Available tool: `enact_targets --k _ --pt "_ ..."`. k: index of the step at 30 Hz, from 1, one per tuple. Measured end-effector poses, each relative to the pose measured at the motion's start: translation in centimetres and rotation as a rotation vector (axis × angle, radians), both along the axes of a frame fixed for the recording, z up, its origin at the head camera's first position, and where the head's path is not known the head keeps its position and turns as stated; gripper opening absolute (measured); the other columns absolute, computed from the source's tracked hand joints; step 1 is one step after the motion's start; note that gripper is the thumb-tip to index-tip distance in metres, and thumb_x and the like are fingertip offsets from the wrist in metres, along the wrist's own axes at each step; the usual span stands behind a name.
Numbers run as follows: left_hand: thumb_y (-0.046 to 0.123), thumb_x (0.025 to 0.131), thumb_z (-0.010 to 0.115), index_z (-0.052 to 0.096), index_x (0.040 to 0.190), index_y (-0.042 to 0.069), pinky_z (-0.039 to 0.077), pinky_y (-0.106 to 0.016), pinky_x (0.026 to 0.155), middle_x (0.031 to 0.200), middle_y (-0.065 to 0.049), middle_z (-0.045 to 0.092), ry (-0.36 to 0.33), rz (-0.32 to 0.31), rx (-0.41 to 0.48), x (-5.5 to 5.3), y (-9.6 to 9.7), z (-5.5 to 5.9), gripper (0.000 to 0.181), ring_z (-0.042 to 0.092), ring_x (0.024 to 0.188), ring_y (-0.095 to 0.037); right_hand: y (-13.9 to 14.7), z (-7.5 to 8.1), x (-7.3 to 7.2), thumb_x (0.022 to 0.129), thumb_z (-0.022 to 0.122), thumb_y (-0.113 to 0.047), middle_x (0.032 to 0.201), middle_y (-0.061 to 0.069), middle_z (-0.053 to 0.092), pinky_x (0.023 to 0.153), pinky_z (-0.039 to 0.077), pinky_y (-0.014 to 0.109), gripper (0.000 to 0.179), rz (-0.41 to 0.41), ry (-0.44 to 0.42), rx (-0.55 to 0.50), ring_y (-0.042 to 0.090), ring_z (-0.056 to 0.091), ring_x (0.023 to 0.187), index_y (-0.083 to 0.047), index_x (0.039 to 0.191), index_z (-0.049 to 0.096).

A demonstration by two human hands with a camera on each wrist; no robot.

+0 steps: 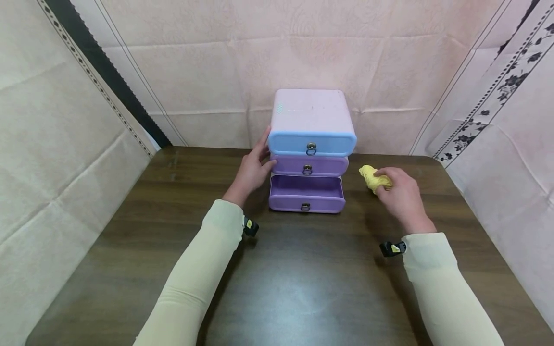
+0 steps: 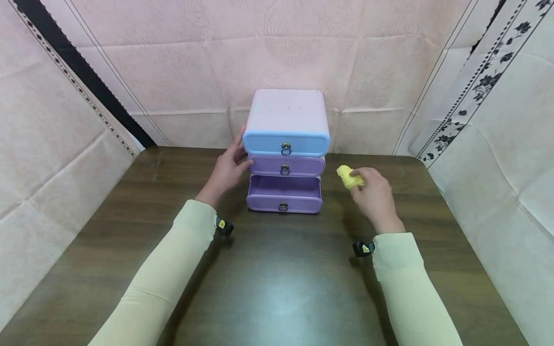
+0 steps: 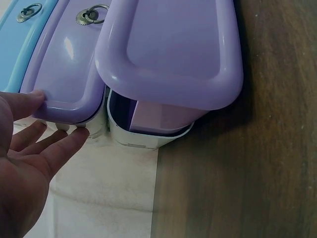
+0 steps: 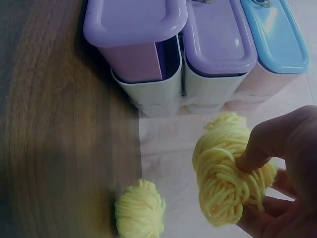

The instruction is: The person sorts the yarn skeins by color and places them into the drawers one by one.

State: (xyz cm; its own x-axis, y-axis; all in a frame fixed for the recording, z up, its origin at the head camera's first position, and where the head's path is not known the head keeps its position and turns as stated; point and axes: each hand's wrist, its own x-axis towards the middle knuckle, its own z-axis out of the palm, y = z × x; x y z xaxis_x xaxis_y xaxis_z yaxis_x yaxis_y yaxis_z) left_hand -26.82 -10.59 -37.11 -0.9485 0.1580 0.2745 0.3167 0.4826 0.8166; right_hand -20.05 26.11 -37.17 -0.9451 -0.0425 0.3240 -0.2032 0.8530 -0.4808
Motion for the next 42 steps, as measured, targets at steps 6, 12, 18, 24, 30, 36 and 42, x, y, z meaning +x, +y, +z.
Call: enact_targets --k 6,12,18,24,30,36,42 --pt "0.01 0.093 0.064 0.008 0.144 0.063 0.047 -0.04 0.105 0.148 -0.011 0.047 0.014 -0.004 0.006 0.0 -0.1 0.0 0.092 0.051 0.132 -0.027 -0.6 0.1 0.1 0.083 0.062 -0.003 0.13 0.019 0.057 0.093 0.044 0.057 0.033 0.034 -0.002 0.01 0.04 0.053 0.113 -0.006 0.115 0.064" --pt "0.011 0.094 0.063 0.007 0.145 0.062 0.046 -0.041 0.105 0.149 -0.011 0.047 0.0 -0.006 0.004 -0.1 -0.1 0.0 0.091 0.05 0.133 -0.027 -1.1 0.2 0.2 0.083 0.063 -0.003 0.132 0.018 0.056 0.097 0.044 0.059 0.033 0.055 -0.029 -0.001 0.039 0.053 0.116 -0.007 0.116 0.063" --pt "0.01 0.093 0.063 0.008 0.144 0.064 0.047 -0.04 0.105 0.147 -0.012 0.048 0.006 -0.005 0.015 -0.2 -0.1 -0.1 0.092 0.05 0.132 -0.028 -1.5 0.2 0.1 0.084 0.064 -0.002 0.133 0.017 0.056 0.097 0.044 0.061 0.034 0.073 -0.045 0.009 0.04 0.052 0.118 -0.007 0.117 0.063" --pt "0.011 0.094 0.063 0.008 0.143 0.064 0.047 -0.04 0.105 0.147 -0.012 0.048 -0.001 -0.002 0.01 -0.1 0.0 0.0 0.091 0.05 0.133 -0.027 -1.9 0.1 -0.1 0.084 0.063 -0.001 0.133 0.015 0.057 0.096 0.047 0.057 0.033 0.107 -0.03 0.009 0.038 0.054 0.119 -0.007 0.116 0.064" --pt "0.012 0.095 0.062 0.006 0.146 0.061 0.047 -0.04 0.105 0.149 -0.01 0.047 -0.019 -0.001 0.0 0.0 -0.1 0.1 0.09 0.049 0.134 -0.026 -2.5 -0.1 -0.1 0.084 0.063 -0.001 0.133 0.014 0.058 0.098 0.046 0.056 0.032 0.136 -0.041 0.005 0.036 0.054 0.12 -0.008 0.116 0.065" --pt "0.012 0.095 0.061 0.007 0.147 0.059 0.047 -0.041 0.105 0.149 -0.01 0.047 -0.015 -0.003 0.003 0.1 0.0 0.0 0.089 0.049 0.134 -0.027 -3.1 -0.2 -0.1 0.086 0.063 -0.003 0.133 0.013 0.058 0.094 0.048 0.056 0.033 0.148 -0.056 -0.001 0.036 0.055 0.115 -0.01 0.118 0.064" --pt "0.012 0.094 0.062 0.007 0.147 0.059 0.047 -0.04 0.105 0.148 -0.01 0.047 -0.011 0.001 0.007 0.1 0.0 0.0 0.09 0.049 0.134 -0.027 -3.6 -0.5 -0.4 0.085 0.064 -0.002 0.131 0.013 0.06 0.095 0.048 0.053 0.033 0.174 -0.041 0.004 0.035 0.057 0.115 -0.009 0.117 0.065"
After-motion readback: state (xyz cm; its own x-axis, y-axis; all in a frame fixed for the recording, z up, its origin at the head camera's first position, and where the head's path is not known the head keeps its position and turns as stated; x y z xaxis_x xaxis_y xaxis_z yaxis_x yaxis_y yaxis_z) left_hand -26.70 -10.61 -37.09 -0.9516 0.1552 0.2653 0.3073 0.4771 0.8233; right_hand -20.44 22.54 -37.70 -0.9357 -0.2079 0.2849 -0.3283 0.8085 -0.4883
